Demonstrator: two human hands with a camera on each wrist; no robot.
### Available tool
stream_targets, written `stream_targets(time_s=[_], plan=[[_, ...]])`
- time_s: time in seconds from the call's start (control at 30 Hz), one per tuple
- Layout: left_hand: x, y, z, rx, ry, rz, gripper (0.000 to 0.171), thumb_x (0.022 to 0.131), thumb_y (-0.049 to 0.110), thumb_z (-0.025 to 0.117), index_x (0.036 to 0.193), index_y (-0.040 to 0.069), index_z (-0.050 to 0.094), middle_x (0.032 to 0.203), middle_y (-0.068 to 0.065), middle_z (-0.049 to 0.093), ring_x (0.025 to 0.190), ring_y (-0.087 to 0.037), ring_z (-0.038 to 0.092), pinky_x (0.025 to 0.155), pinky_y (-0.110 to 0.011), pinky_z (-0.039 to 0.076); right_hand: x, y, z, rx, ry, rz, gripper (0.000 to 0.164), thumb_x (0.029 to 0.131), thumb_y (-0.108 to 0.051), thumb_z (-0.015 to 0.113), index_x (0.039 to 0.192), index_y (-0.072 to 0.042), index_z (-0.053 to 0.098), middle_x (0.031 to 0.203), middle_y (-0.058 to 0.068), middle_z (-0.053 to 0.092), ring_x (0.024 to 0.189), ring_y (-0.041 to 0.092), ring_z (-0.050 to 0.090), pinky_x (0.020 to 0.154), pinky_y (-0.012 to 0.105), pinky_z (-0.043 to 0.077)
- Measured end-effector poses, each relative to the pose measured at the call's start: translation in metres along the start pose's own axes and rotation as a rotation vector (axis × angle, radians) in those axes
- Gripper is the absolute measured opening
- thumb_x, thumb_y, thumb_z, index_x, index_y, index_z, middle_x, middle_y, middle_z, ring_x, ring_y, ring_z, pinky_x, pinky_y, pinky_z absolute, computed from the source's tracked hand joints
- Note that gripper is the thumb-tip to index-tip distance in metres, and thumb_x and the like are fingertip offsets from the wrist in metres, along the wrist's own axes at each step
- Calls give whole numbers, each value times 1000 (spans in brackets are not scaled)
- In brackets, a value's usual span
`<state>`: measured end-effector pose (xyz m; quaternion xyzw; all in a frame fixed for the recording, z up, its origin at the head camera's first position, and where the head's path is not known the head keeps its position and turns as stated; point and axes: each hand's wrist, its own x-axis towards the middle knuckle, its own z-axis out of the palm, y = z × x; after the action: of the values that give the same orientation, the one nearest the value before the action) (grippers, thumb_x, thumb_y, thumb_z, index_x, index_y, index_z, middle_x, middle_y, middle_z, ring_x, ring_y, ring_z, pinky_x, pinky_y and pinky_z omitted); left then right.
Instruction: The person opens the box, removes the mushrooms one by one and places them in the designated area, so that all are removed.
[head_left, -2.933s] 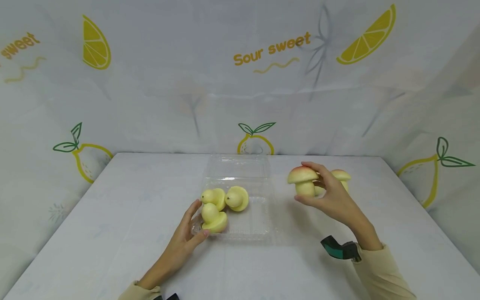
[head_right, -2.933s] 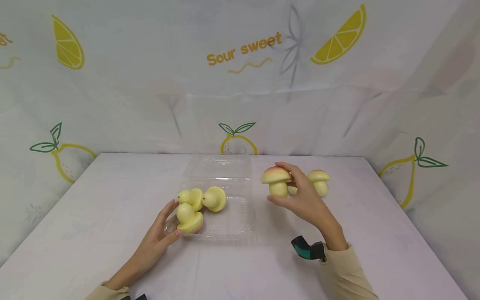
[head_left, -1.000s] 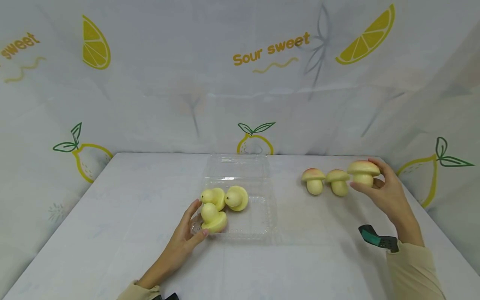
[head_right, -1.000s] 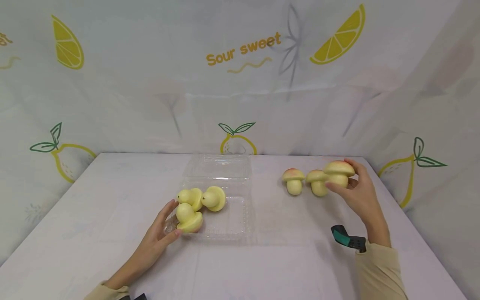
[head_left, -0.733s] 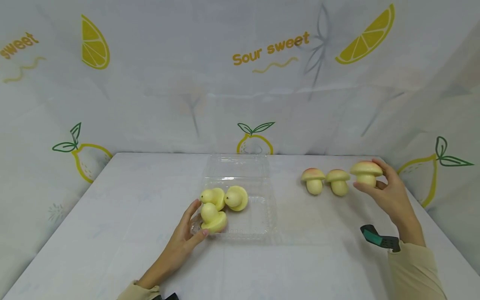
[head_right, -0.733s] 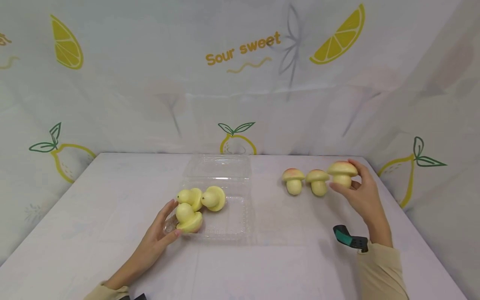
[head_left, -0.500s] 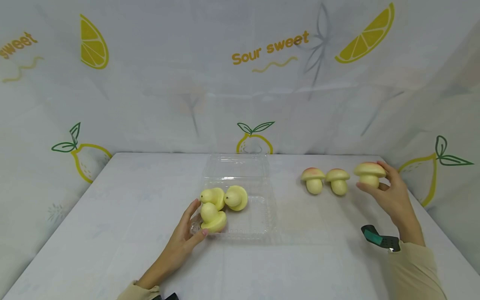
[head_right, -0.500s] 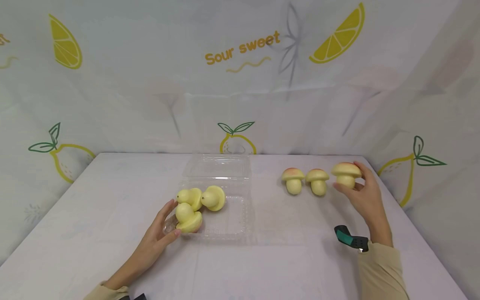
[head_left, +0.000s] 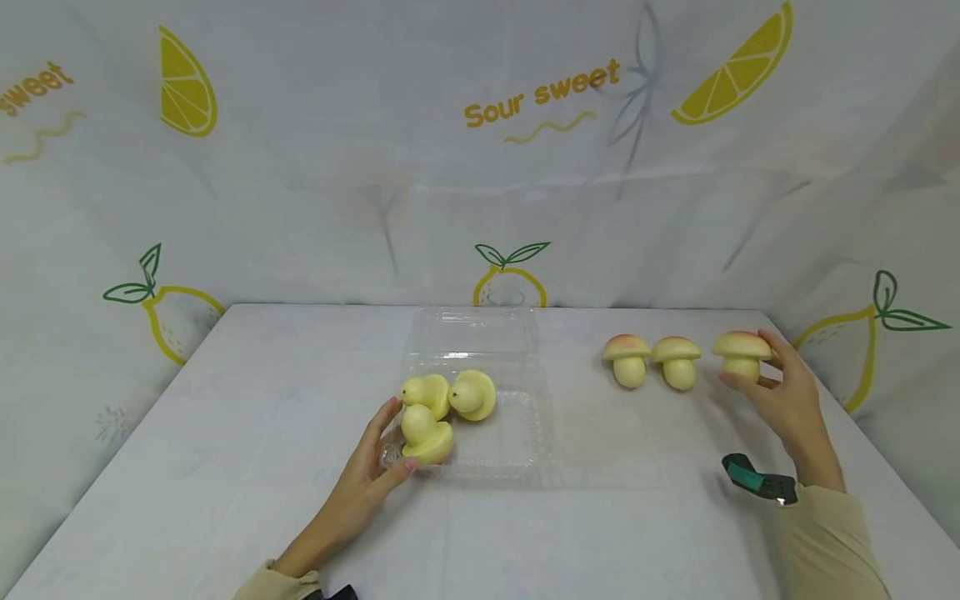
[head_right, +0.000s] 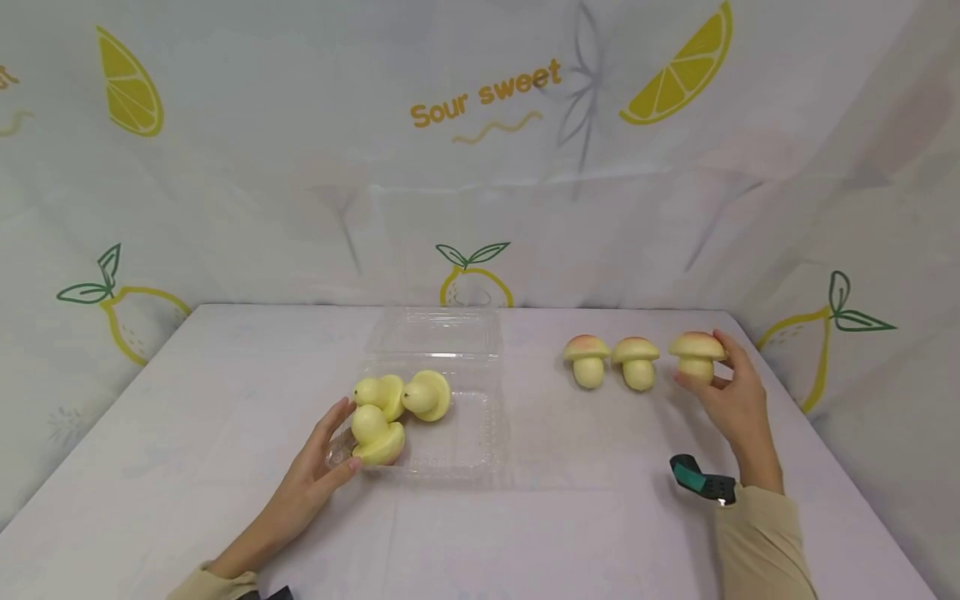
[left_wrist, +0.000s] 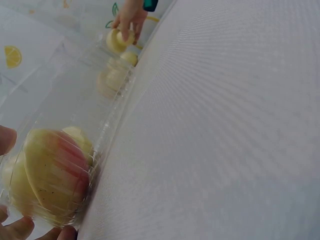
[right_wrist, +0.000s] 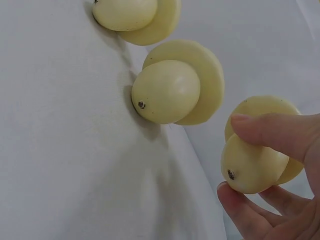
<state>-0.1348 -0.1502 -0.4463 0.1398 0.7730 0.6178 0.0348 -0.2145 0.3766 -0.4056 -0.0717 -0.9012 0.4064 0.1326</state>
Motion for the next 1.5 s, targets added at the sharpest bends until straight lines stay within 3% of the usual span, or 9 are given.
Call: stream_targets(time_s=[0.07, 0.27, 0.57, 0.67, 0.8, 0.9, 1.03, 1.27, 1.5], plan=[[0, 0, 0, 2, 1, 3, 81, 98, 16, 58, 160, 10, 6, 167, -15, 9, 147, -50, 22, 104, -61, 46, 0, 2, 1, 0, 4, 9, 89, 91, -27, 72, 159, -9, 17, 156, 29, 28, 94, -13, 47, 67, 0, 40], [-1, 1, 0, -3, 0, 6, 81, 98, 16, 58, 160, 10, 6, 166, -16, 8, 148, -50, 19, 105, -61, 44, -1, 8, 2, -12, -22, 58, 89, 93, -30, 68, 157, -1, 13, 157, 34, 22, 121, 46, 48, 65, -1, 39], [0, 1, 0, -5, 4, 2, 81, 98, 16, 59, 160, 10, 7, 166, -16, 9, 148, -50, 19, 106, -62, 43, -1, 16, 5, -98, -68, 120, 90, 94, -34, 65, 157, 1, 11, 140, 44, 35, 120, 57, 46, 70, 22, 40], [0, 0, 0, -4, 4, -1, 81, 98, 17, 59, 160, 10, 7, 166, -15, 9, 148, -50, 19, 106, -63, 42, -1, 17, 6, -108, -68, 114, 89, 95, -34, 65, 157, 0, 11, 139, 44, 37, 120, 57, 46, 73, 30, 43], [1, -1, 0, -8, 2, 0, 81, 98, 16, 59, 160, 10, 6, 166, -15, 9, 148, -50, 19, 106, -62, 43, -2, 17, 8, -96, -53, 138, 92, 95, -36, 64, 157, 1, 7, 139, 44, 38, 117, 54, 49, 70, 22, 41], [1, -2, 0, -6, 2, 4, 81, 98, 16, 59, 160, 10, 6, 166, -16, 8, 148, -50, 19, 105, -61, 44, -2, 16, 10, -59, -12, 207, 91, 92, -36, 66, 153, 3, 11, 140, 38, 41, 95, 21, 62, 64, 14, 36], [1, -1, 0, -2, 3, 5, 81, 98, 16, 59, 160, 10, 6, 166, -17, 9, 148, -50, 19, 106, -60, 44, -2, 14, 11, -41, 36, 280, 80, 90, -36, 69, 142, 5, 24, 143, 33, 44, 74, -14, 38, 66, 14, 36], [0, -1, 0, -5, 1, 11, 81, 98, 16, 59, 160, 10, 7, 166, -16, 8, 148, -51, 18, 106, -63, 42, -4, 11, 11, -75, 18, 256, 76, 93, -38, 63, 143, 8, 31, 144, 35, 42, 105, 31, 55, 70, 19, 35], [1, -2, -1, 13, 8, 22, 79, 99, 16, 58, 159, 10, 8, 166, -18, 9, 147, -53, 18, 103, -62, 45, -2, 13, 14, -35, 19, 238, 73, 94, -36, 63, 144, 7, 33, 145, 33, 42, 79, -17, 36, 65, 8, 36]])
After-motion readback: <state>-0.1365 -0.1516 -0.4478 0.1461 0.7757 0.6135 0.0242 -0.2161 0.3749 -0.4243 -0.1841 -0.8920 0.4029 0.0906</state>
